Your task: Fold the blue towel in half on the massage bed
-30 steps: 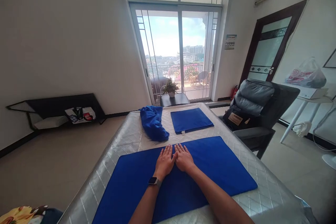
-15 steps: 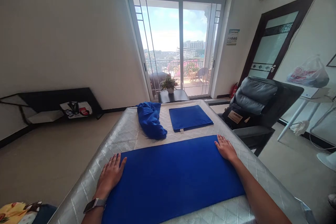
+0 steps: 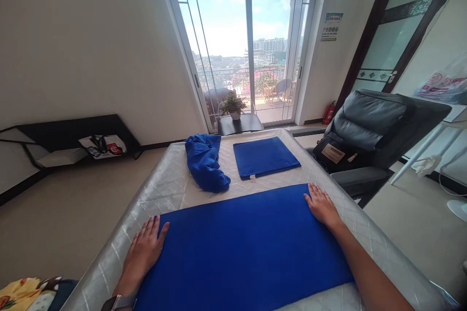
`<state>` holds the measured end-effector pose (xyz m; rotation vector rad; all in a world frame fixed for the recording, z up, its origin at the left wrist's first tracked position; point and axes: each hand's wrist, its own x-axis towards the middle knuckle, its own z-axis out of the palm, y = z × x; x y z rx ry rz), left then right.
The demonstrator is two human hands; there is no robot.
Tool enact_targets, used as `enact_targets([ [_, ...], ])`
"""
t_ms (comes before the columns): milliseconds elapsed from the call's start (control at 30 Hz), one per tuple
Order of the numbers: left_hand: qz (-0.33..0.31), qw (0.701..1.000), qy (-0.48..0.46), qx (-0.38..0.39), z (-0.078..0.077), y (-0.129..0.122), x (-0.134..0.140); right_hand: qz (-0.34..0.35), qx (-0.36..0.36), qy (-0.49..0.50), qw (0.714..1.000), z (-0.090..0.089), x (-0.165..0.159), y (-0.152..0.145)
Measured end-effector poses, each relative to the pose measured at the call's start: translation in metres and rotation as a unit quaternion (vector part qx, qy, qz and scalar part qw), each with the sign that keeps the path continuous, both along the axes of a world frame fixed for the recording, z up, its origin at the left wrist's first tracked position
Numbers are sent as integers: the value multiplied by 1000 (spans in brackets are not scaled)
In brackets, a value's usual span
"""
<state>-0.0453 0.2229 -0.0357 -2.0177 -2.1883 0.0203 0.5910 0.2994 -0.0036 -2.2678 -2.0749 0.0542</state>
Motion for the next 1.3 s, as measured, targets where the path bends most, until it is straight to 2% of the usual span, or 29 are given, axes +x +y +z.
enact_targets([
  [167, 61, 997, -44, 15, 6, 2, 11, -1, -3, -13, 1000, -2, 1, 0],
  [367, 50, 995, -76, 40, 7, 1, 14, -1, 6, -17, 1000, -4, 3, 1],
  [533, 71, 991, -102, 55, 4, 4, 15, -2, 16, 1, 1000, -2, 2, 1],
  [633, 65, 992, -93, 59, 7, 4, 19, -1, 58, -13, 998, 2, -1, -2],
  [733, 65, 991, -79, 84, 15, 2, 23, 44, 121, -35, 991, 12, -11, -9],
  [833, 53, 989, -74, 116, 28, -1, 36, 122, 139, -19, 983, 27, -38, -20],
  [933, -27, 989, -101, 101, 41, 1, 73, 211, 135, 29, 968, 42, -88, -35],
  [1033, -165, 976, -121, 72, 49, 10, 134, 292, 113, 82, 946, 51, -151, -43],
  [1100, -233, 962, -122, 76, 51, 19, 179, 312, 89, 107, 940, 50, -189, -42],
  [1200, -260, 952, -125, 98, 46, 34, 233, 300, 37, 118, 946, 38, -226, -35],
  [1300, -256, 953, -123, 106, 36, 45, 258, 289, 25, 113, 950, 20, -238, -28],
])
